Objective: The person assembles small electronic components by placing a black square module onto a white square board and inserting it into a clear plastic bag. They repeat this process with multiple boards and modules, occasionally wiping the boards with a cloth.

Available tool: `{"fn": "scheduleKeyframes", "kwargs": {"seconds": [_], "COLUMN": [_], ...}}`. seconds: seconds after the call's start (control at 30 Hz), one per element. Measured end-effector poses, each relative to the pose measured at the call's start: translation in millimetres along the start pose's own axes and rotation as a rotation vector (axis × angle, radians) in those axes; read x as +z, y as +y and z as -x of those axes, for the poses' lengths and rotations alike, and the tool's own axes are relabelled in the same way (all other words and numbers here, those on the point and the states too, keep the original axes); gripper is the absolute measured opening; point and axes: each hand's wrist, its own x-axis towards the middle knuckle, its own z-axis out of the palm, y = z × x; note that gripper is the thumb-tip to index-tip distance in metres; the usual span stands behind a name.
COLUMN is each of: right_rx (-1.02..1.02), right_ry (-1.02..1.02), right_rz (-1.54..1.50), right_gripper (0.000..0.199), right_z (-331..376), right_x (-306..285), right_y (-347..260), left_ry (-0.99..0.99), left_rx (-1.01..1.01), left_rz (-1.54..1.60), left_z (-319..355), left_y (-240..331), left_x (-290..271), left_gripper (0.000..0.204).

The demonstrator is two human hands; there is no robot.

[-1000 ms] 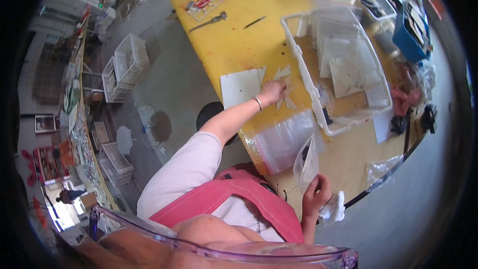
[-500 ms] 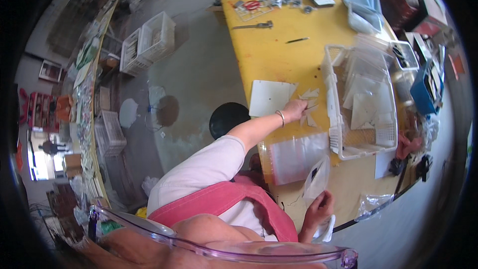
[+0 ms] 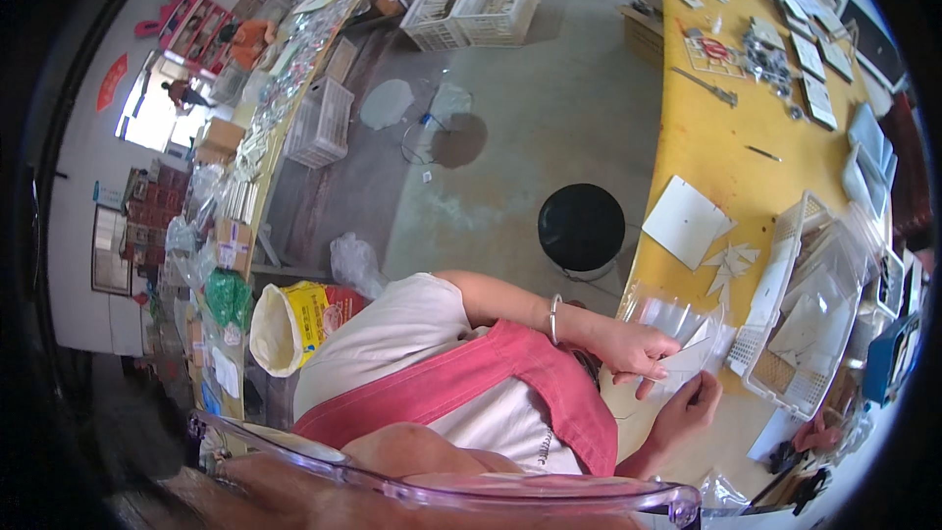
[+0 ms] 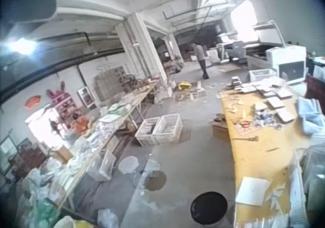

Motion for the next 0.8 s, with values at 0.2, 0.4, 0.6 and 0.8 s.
{"fn": "scheduleKeyframes", "kwargs": {"seconds": [0.2,0.4,0.6,0.8], "right_rx": [-0.389,-0.710,-0.717,-0.594], "right_ry": [-0.252,-0.429,-0.468,-0.495], "right_rz": [0.177,0.214,0.160,0.033], "right_gripper": [0.008,0.008,0.009,0.006], "right_z": [-0.8,-12.0,-22.9,-45.7], "right_x": [49.7,83.3,103.4,102.3], "right_y": [-23.0,-61.9,-52.9,-64.2], "left_ry": [0.130,0.453,0.445,0.429], "left_rx": [-0.165,-0.257,-0.067,-0.189], "left_rz": [0.171,0.407,0.419,0.811], "left_z": [13.3,35.7,27.0,47.3], "left_y": [-43.7,-69.7,-95.7,-64.4], "left_x": [-12.5,-46.3,-82.1,-84.2], "left_gripper": [0.015,0.019,0.013,0.018]}}
